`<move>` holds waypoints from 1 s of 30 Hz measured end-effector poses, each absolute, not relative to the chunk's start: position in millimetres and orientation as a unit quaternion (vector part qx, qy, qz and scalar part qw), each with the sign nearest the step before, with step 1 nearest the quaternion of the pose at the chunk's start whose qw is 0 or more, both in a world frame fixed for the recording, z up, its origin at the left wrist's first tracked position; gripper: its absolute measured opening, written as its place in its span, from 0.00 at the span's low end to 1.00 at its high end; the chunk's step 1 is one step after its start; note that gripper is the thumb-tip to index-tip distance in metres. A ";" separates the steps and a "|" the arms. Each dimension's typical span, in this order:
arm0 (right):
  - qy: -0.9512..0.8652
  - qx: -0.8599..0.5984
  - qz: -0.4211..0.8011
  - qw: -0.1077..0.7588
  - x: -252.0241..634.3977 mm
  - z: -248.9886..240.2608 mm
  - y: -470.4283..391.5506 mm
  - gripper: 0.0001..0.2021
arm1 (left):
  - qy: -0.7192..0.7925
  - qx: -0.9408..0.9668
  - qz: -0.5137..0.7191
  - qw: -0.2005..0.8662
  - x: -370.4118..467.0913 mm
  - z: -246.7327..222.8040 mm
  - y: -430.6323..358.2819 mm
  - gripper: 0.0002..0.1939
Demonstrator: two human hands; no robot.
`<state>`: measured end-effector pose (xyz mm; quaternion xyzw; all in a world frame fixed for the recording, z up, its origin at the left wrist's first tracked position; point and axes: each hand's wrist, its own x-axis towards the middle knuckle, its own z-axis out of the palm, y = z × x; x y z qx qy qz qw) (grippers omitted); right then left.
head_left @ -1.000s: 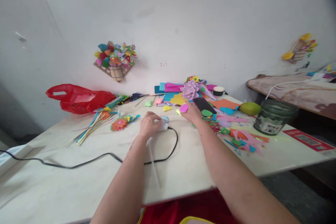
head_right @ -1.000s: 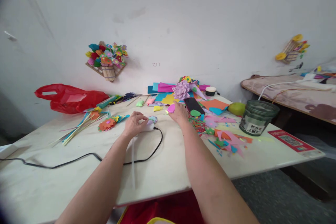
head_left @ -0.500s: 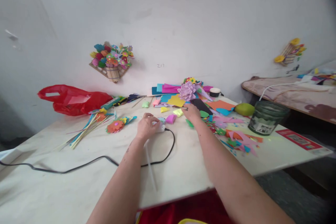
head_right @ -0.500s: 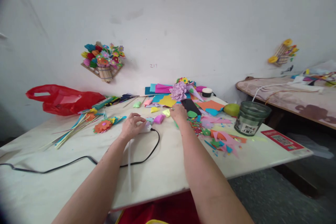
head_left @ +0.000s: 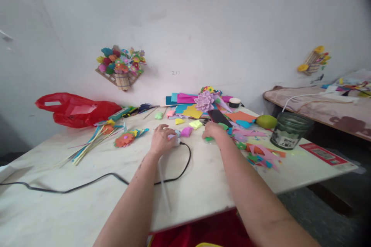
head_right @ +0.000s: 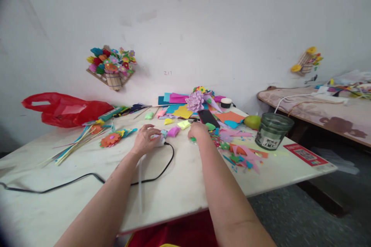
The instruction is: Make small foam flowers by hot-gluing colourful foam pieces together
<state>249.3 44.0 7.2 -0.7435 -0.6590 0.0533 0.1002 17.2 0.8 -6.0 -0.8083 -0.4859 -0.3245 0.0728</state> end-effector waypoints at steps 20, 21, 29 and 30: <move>-0.837 -0.317 0.047 0.444 180.4 11.1 8.2 0.39 | -0.427 -0.646 -0.529 -0.347 23.7 -1.5 1.4 0.27; -0.840 -0.315 0.047 0.439 177.7 11.0 6.5 0.39 | -0.413 -0.636 -0.536 -0.369 24.7 0.4 0.2 0.28; -0.830 -0.280 0.065 0.479 169.0 13.9 1.7 0.33 | -0.358 -0.570 -0.594 -0.442 22.0 4.9 -2.6 0.31; -0.812 -0.295 0.083 0.497 170.7 14.4 2.5 0.32 | -0.355 -0.558 -0.606 -0.442 19.9 4.5 -1.9 0.31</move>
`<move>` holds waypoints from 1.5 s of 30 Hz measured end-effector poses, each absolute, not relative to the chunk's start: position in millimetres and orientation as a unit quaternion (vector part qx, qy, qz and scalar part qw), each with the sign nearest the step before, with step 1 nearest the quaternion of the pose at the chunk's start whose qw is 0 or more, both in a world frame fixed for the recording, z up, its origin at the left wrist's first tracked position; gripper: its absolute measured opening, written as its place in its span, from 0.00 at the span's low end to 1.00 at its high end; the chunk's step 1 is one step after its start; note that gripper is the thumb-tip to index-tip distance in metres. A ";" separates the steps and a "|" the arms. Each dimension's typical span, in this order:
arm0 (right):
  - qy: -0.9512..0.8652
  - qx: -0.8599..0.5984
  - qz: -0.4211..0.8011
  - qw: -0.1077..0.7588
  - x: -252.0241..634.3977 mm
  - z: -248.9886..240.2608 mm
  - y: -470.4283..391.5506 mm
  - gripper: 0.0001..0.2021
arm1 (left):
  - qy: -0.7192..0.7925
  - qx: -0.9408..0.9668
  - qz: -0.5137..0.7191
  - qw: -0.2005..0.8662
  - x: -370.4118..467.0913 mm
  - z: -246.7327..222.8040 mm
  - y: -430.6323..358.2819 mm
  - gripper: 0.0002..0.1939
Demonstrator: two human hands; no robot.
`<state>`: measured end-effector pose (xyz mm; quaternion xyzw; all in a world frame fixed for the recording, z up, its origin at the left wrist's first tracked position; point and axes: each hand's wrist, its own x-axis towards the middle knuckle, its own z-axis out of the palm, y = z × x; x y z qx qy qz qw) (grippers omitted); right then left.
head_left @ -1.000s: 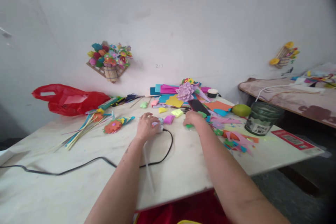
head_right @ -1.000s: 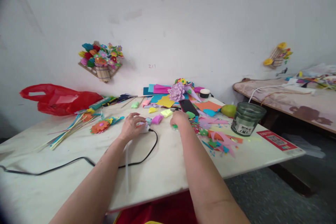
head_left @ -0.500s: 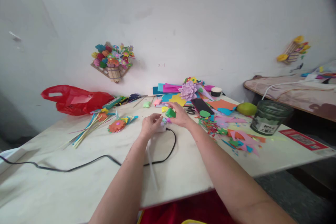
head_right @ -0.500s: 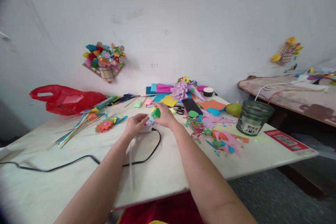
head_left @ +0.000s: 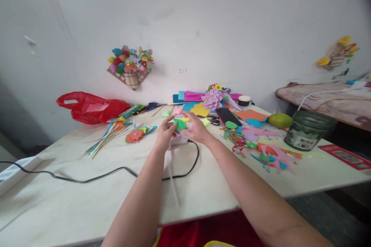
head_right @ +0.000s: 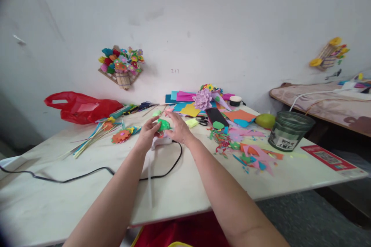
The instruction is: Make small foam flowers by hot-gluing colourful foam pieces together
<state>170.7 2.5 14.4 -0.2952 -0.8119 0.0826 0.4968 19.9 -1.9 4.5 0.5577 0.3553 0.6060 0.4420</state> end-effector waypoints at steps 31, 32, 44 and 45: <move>-0.554 -0.353 0.497 0.567 168.8 6.4 9.0 0.11 | 0.317 0.490 0.653 0.484 11.5 -1.0 4.5 0.30; -0.554 -0.357 0.495 0.567 168.4 6.6 8.6 0.11 | 0.316 0.489 0.653 0.484 11.5 -1.2 4.6 0.29; -0.531 -0.355 0.528 0.560 167.7 3.2 9.9 0.10 | 0.309 0.487 0.643 0.504 13.0 1.0 0.6 0.31; -0.532 -0.357 0.524 0.561 167.4 3.6 9.7 0.10 | 0.309 0.488 0.640 0.506 13.4 1.6 -0.4 0.31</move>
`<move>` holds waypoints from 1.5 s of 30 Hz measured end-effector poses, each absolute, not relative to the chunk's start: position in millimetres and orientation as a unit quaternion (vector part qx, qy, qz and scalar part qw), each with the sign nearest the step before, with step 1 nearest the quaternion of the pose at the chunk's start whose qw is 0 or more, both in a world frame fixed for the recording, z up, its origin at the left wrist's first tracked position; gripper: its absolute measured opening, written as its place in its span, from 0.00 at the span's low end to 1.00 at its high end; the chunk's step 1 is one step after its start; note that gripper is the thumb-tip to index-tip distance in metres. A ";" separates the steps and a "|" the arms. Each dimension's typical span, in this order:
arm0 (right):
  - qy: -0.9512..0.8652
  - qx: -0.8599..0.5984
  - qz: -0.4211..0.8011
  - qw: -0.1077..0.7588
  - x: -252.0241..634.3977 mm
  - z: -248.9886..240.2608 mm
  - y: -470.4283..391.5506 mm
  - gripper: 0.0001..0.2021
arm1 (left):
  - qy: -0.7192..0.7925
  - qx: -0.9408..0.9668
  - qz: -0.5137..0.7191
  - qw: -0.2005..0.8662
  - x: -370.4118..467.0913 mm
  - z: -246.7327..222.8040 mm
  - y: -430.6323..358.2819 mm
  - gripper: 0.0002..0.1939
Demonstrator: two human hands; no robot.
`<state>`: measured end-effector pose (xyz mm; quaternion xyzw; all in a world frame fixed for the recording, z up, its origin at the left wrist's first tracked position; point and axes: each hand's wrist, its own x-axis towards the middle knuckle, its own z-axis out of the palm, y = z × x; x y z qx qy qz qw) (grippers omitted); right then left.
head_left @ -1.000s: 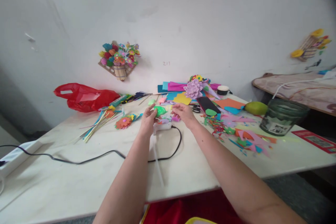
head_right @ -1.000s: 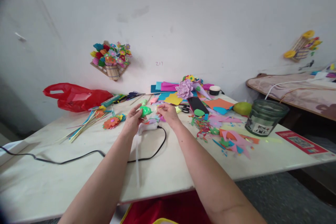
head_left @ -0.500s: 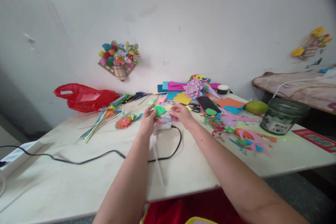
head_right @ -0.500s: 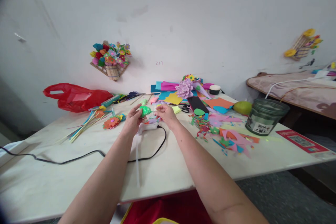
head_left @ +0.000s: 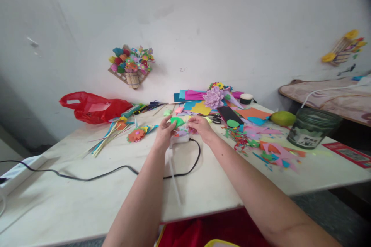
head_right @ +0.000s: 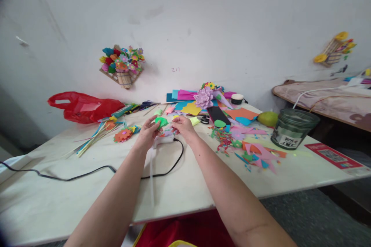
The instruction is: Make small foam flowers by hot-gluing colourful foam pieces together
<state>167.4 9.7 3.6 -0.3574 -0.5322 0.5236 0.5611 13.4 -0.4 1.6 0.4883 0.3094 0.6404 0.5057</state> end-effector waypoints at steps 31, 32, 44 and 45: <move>-0.626 -0.386 0.378 0.562 159.8 -10.1 21.3 0.13 | 0.321 0.493 0.621 0.518 14.8 0.6 -1.5 0.31; -0.637 -0.398 0.346 0.562 160.2 -11.8 22.9 0.13 | 0.323 0.494 0.620 0.517 14.9 0.7 -1.8 0.30; -0.727 -0.425 0.152 0.517 164.9 -9.2 20.6 0.09 | 0.328 0.499 0.607 0.524 15.3 -0.5 -0.5 0.29; -0.732 -0.425 0.145 0.512 164.9 -8.3 19.9 0.09 | 0.329 0.500 0.606 0.524 15.8 -0.2 -0.9 0.29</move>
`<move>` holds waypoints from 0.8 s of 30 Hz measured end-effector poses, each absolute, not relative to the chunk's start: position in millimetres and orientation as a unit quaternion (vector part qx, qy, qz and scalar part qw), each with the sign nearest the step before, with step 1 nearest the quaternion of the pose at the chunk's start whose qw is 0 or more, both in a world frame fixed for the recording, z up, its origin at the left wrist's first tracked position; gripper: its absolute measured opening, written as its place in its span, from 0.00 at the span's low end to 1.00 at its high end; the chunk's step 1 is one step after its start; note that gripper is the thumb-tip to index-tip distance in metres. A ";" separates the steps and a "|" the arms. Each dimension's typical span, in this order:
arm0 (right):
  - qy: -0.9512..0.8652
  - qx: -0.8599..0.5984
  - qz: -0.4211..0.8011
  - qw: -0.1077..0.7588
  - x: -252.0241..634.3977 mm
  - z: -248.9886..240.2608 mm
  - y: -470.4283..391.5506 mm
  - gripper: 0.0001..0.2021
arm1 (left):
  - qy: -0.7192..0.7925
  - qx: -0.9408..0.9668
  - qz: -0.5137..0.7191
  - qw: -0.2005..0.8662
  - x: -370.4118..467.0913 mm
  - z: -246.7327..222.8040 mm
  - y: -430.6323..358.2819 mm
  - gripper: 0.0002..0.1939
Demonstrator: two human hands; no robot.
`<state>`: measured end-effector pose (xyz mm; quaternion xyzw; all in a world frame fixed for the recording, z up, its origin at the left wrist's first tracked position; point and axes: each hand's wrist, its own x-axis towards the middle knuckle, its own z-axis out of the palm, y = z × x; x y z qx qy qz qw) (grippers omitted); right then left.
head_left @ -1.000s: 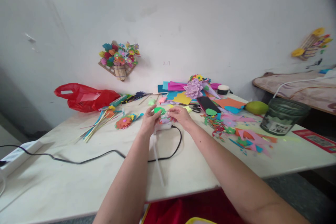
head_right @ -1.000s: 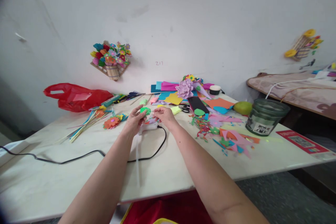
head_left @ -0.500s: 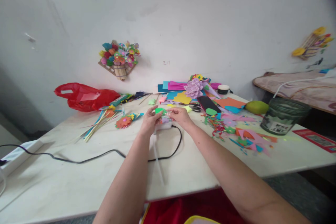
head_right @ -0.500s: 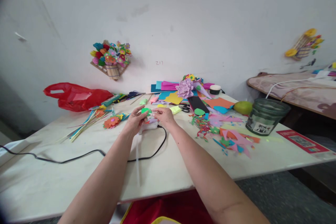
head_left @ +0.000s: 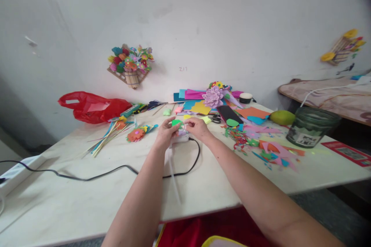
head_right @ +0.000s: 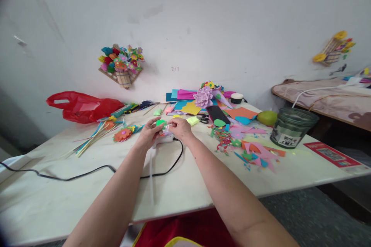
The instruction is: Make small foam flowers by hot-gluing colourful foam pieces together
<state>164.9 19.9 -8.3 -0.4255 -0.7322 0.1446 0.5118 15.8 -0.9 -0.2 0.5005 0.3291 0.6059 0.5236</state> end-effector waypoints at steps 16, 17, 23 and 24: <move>-0.765 -0.409 0.112 0.485 171.1 -7.2 19.0 0.08 | 0.326 0.485 0.626 0.517 16.6 1.0 -1.7 0.29; -0.763 -0.405 0.113 0.491 171.1 -8.3 19.8 0.08 | 0.327 0.485 0.623 0.520 16.4 1.0 -2.1 0.30; -0.736 -0.409 0.157 0.516 166.0 -14.1 23.0 0.08 | 0.356 0.486 0.607 0.518 16.2 2.1 -4.6 0.32; -0.731 -0.409 0.167 0.520 165.4 -14.6 23.3 0.08 | 0.353 0.486 0.610 0.517 16.1 2.4 -4.8 0.32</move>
